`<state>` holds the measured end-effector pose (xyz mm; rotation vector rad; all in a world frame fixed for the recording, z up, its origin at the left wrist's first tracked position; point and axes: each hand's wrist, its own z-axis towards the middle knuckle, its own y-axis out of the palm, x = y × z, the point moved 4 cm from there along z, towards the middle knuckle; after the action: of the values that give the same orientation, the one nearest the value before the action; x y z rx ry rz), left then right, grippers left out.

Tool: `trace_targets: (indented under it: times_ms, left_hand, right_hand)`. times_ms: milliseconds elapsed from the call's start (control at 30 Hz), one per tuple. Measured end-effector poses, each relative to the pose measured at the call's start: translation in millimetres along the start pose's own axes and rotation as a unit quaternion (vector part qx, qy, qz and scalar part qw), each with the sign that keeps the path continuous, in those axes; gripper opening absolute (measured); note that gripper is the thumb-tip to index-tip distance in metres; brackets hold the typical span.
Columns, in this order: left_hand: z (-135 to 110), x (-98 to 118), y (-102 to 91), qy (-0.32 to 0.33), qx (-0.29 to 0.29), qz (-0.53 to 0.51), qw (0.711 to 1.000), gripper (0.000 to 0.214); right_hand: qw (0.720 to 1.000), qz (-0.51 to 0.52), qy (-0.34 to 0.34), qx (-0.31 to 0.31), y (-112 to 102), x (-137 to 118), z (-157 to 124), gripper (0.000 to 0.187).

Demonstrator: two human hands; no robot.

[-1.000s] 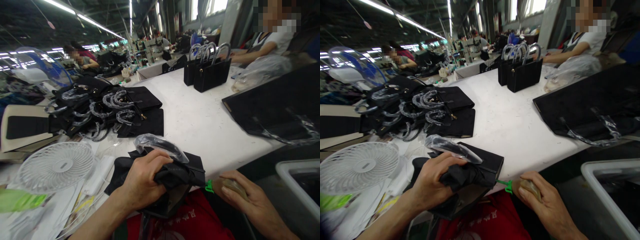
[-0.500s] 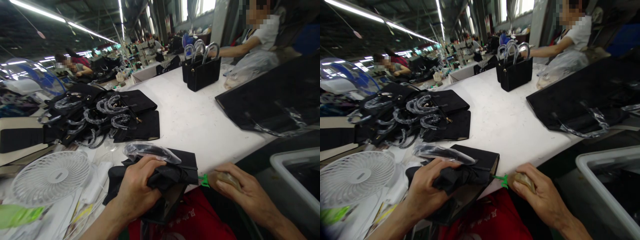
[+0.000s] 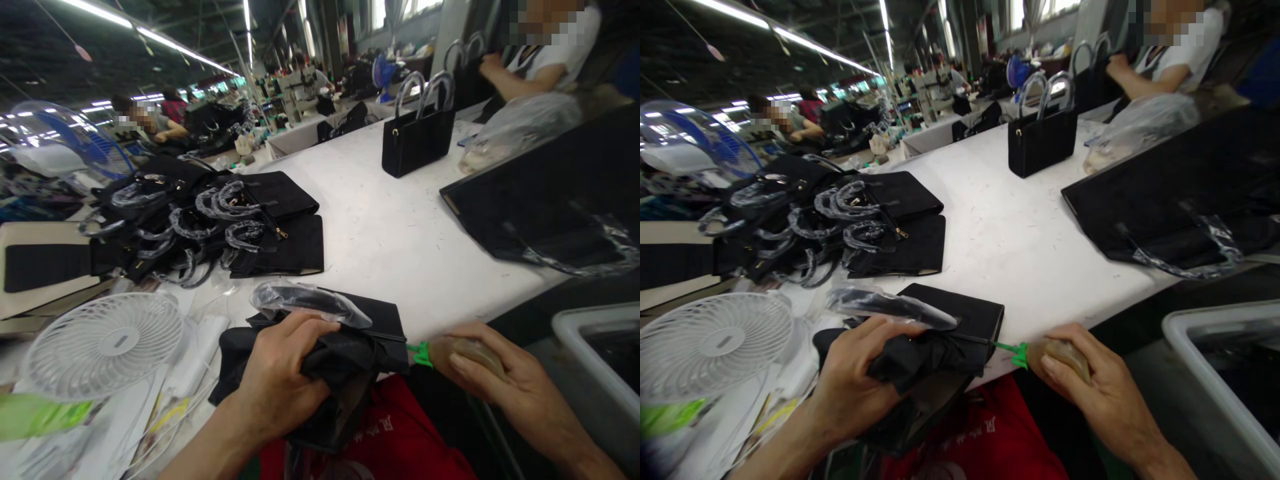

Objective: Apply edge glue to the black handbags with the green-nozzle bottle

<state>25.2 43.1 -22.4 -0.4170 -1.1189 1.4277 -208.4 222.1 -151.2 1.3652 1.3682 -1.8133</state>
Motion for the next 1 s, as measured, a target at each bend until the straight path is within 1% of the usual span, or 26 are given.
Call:
trace_targets:
  times_ms: [67, 100, 133, 233, 267, 367, 467, 633, 733, 867, 900, 1000]
  left_hand:
    - [-1.2, 0.5, 0.2, 0.004, 0.0, 0.004, 1.0, 0.025]
    - [-1.6, 1.0, 0.2, 0.007, 0.0, 0.006, 1.0, 0.025]
    - [-1.9, 1.4, 0.0, 0.01, 0.001, 0.009, 1.0, 0.026]
    - [-1.9, 2.5, -0.7, 0.013, 0.003, 0.017, 1.0, 0.029]
    - [-1.9, 2.8, -0.9, 0.013, 0.004, 0.018, 1.0, 0.029]
    - [-2.2, 3.4, -1.1, 0.017, 0.006, 0.017, 1.0, 0.026]
    - [-2.8, 2.7, -1.2, 0.014, 0.008, 0.015, 1.0, 0.026]
    - [-2.7, 1.5, -0.7, 0.009, 0.005, 0.003, 1.0, 0.025]
    - [-2.6, 1.7, -0.4, 0.012, 0.007, 0.01, 1.0, 0.026]
    - [-2.1, 1.6, -0.8, 0.01, 0.002, 0.008, 1.0, 0.026]
    - [-1.8, 1.7, -1.0, 0.009, 0.002, 0.008, 1.0, 0.026]
    - [-0.8, 2.8, -0.9, 0.01, 0.004, 0.012, 1.0, 0.026]
  right_hand:
    - [0.998, 0.035, 0.027, -0.054, 4.4, 1.6, -2.5, 0.026]
    - [0.997, 0.034, 0.032, -0.067, 5.6, 1.4, -3.2, 0.026]
    - [0.997, 0.02, 0.032, -0.065, 5.6, 0.8, -3.3, 0.026]
    - [0.999, -0.023, 0.019, -0.022, 2.9, -2.3, -1.7, 0.024]
    - [0.999, -0.022, 0.016, -0.021, 2.8, -3.5, -1.3, 0.024]
    - [0.999, -0.021, 0.01, -0.041, 4.7, -9.0, -0.6, 0.023]
    - [0.999, -0.038, 0.002, -0.03, 3.1, -14.6, 0.1, 0.02]
    - [0.996, 0.018, 0.044, -0.073, 2.7, -6.2, 1.1, 0.024]
    - [0.997, 0.018, 0.053, -0.052, 0.1, -0.1, 1.5, 0.024]
    - [0.995, 0.035, 0.064, -0.066, 0.9, 2.2, 2.2, 0.025]
    - [0.995, 0.036, 0.067, -0.061, 0.2, 2.6, 2.5, 0.026]
    - [0.997, 0.024, 0.075, -0.019, -3.7, 4.2, 1.8, 0.029]
